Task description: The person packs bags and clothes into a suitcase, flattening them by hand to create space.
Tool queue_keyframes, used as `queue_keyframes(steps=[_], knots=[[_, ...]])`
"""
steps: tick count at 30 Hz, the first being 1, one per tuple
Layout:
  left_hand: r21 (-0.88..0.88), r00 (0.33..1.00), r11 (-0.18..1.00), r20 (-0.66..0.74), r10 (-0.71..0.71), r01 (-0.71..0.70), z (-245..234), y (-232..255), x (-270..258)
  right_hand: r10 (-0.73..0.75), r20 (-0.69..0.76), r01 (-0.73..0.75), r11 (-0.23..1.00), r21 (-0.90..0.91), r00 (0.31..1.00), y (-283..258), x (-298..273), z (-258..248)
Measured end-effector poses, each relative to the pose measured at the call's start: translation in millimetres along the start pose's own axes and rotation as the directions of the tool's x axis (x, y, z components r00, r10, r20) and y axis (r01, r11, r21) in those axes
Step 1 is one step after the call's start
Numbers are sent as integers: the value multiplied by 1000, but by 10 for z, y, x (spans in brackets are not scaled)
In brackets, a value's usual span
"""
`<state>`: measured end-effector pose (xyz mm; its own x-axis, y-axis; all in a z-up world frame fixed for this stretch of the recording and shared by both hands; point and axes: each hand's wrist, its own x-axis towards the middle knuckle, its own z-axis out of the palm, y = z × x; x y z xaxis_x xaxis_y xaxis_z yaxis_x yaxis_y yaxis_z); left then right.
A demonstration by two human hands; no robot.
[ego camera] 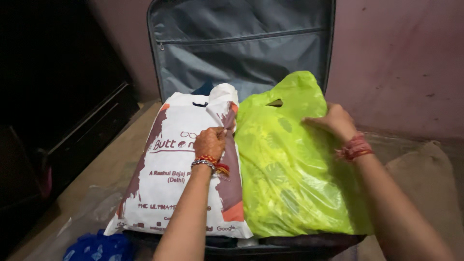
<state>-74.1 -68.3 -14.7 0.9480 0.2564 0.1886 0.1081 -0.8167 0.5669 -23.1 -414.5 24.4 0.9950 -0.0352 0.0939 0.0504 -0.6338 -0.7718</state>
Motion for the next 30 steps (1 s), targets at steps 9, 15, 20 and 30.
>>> queue_keyframes(steps=[9,15,20,30], knots=[[71,998,997,-36,46,-44,135,-131,64,-394,-157,303,860,-410,905,-637,-244,354],[113,992,988,-56,116,-109,259,-268,143,-553,-99,425,731,-534,827,-895,-342,948],[201,987,969,-48,153,-140,310,-329,185,-571,-141,474,774,-419,809,-1153,-558,1363],[188,994,977,-24,105,-98,247,-213,110,-589,-181,443,746,-498,787,-939,-313,1283]])
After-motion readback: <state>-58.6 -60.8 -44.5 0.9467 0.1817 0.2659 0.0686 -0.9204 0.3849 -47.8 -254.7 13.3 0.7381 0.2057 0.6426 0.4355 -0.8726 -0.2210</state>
